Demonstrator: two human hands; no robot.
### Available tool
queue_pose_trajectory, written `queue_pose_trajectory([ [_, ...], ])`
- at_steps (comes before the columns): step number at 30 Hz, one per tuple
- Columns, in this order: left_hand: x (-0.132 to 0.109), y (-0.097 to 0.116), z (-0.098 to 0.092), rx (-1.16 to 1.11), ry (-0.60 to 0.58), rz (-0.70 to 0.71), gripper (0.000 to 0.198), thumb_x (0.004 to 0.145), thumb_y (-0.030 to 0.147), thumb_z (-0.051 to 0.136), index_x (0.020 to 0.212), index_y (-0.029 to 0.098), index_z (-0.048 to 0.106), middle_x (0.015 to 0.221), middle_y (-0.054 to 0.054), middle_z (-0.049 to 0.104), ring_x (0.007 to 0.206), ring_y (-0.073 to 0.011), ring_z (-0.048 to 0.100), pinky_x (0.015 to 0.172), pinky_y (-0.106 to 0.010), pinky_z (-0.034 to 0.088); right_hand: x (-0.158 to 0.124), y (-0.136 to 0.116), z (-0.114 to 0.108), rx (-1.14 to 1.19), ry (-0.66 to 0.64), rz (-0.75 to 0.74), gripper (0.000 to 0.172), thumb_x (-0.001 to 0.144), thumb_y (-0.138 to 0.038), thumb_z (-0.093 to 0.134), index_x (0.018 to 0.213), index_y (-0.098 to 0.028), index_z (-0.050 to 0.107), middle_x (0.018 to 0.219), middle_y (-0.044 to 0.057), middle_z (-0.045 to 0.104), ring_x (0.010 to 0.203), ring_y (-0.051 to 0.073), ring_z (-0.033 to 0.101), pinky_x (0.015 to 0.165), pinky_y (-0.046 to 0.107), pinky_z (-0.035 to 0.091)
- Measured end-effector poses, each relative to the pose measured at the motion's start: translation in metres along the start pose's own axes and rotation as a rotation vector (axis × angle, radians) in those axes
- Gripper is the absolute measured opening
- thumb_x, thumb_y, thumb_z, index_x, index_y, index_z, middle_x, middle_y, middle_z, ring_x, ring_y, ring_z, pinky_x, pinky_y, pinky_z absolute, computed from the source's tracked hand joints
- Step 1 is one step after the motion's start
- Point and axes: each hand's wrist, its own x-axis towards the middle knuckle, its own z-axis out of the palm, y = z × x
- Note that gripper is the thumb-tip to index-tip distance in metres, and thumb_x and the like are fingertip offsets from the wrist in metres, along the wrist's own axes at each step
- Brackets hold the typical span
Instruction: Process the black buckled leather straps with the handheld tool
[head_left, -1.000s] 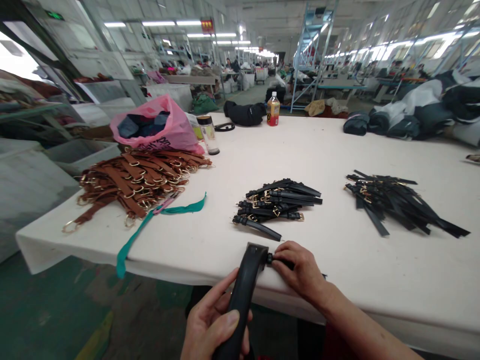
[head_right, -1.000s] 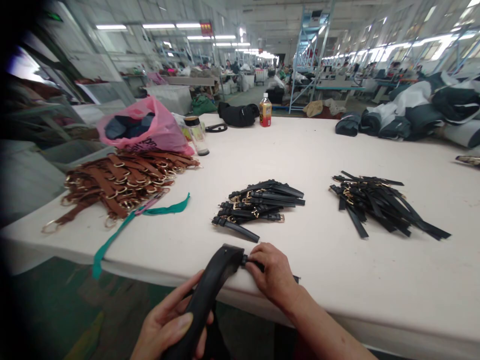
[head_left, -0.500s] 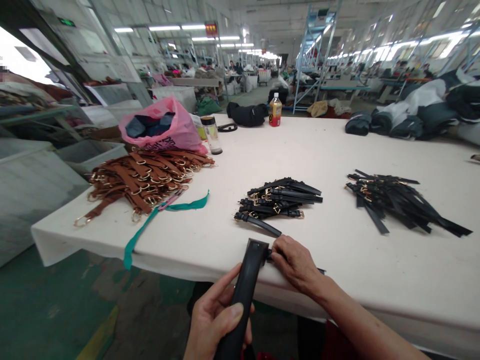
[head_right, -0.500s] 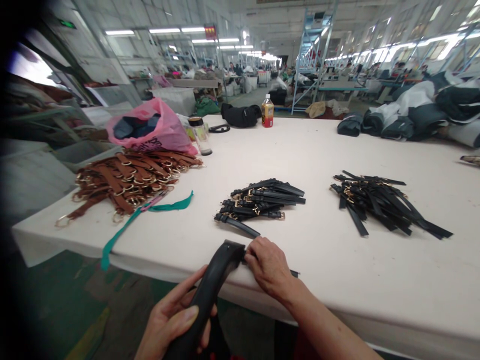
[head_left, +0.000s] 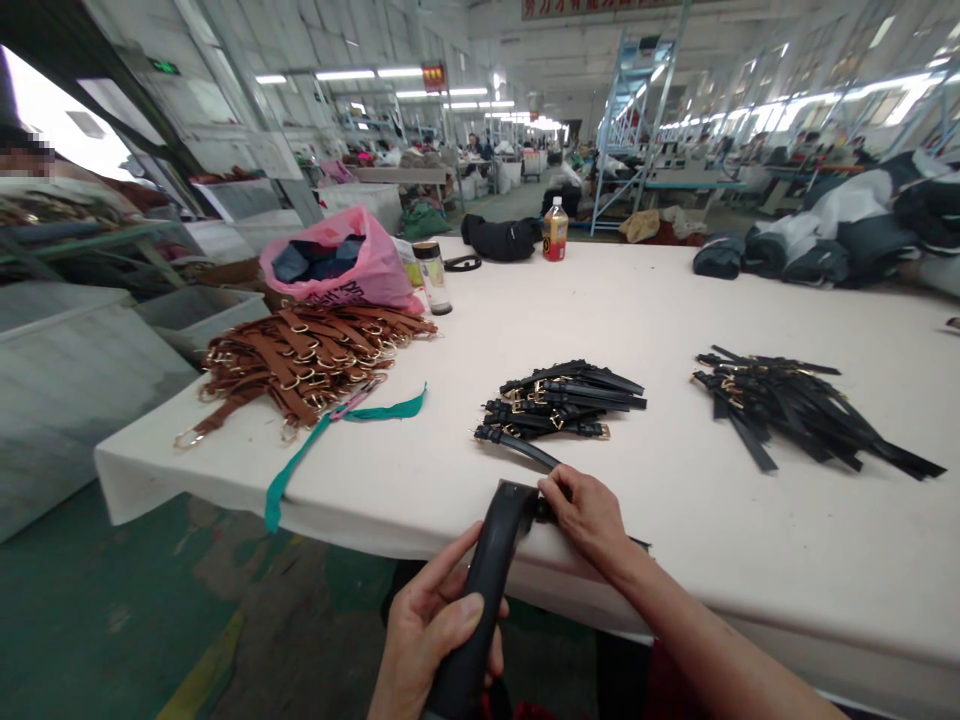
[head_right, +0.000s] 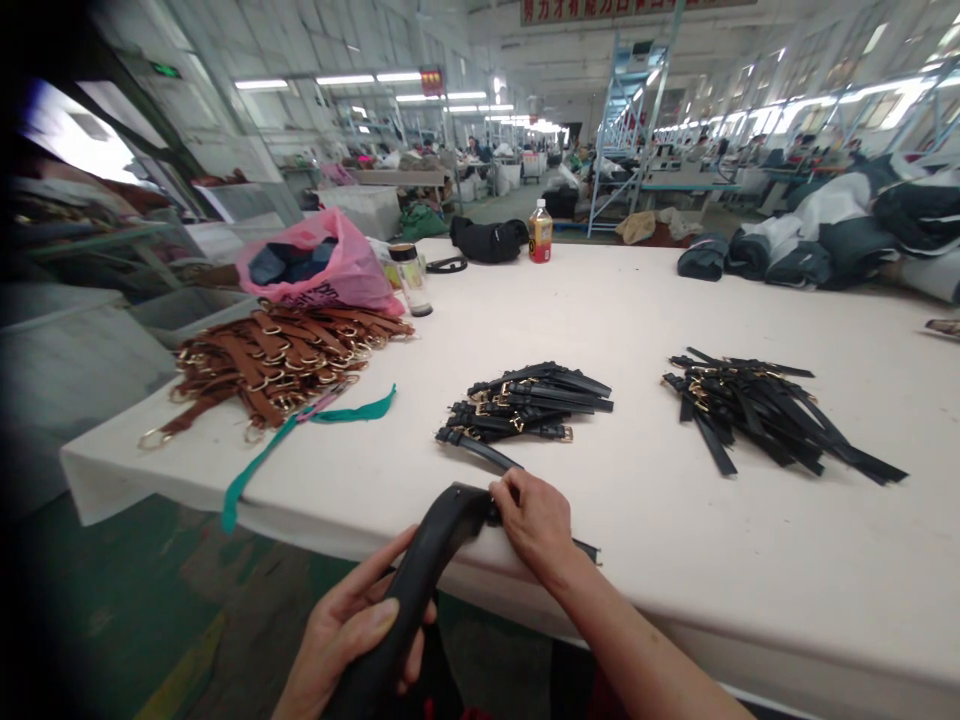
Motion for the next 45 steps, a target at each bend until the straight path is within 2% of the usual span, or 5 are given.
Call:
queue_pose_trajectory([
  [11,-0.019,0.002,0.002,0.038,0.048,-0.018,0.055,0.070,0.030,0.068,0.123,0.022,0.054,0.066,-0.007,0.070,0.036,-0.0183,0.061,0.032,-0.023,0.042,0.006,-0.007,0.007,-0.133,0.099,0.054,0.029,0.089,-0.046,0.041,0.077,-0.025,0.056,0.068,-0.002,0.064,0.063,0.015,0.055,0.055,0.025,0.022],
  [30,0.001,0.015,0.009,0.114,0.021,-0.087,0.067,0.072,0.027,0.068,0.131,0.013,0.041,0.066,-0.008,0.072,0.038,-0.0217,0.063,0.032,-0.027,0.046,0.003,-0.004,0.000,0.036,0.081,0.027,0.030,0.093,-0.038,0.032,0.078,-0.023,0.053,0.065,-0.003,0.060,0.065,0.013,0.055,0.060,0.023,0.030],
  [34,0.003,0.018,0.013,0.149,0.044,-0.085,0.069,0.071,0.028,0.069,0.131,0.012,0.041,0.065,-0.007,0.071,0.037,-0.0209,0.062,0.032,-0.027,0.045,-0.003,0.000,-0.005,0.221,0.047,-0.036,0.014,0.087,-0.028,0.040,0.091,-0.023,0.052,0.071,-0.003,0.060,0.066,0.013,0.055,0.064,0.024,0.036],
  [39,0.003,0.021,0.015,0.162,0.052,-0.076,0.066,0.072,0.029,0.067,0.131,0.012,0.041,0.065,-0.007,0.071,0.038,-0.0201,0.061,0.032,-0.026,0.044,-0.026,0.015,-0.009,0.174,0.105,-0.228,0.033,0.066,-0.017,0.057,0.098,-0.021,0.054,0.091,0.003,0.057,0.085,0.018,0.052,0.076,0.029,0.041],
  [45,0.006,0.019,0.016,0.145,0.062,-0.059,0.067,0.072,0.028,0.066,0.131,0.011,0.041,0.064,-0.007,0.071,0.038,-0.0195,0.061,0.033,-0.025,0.045,-0.036,0.027,-0.008,0.035,0.107,-0.225,0.017,0.074,-0.019,0.056,0.089,-0.022,0.063,0.084,0.004,0.055,0.084,0.019,0.050,0.077,0.030,0.040],
])
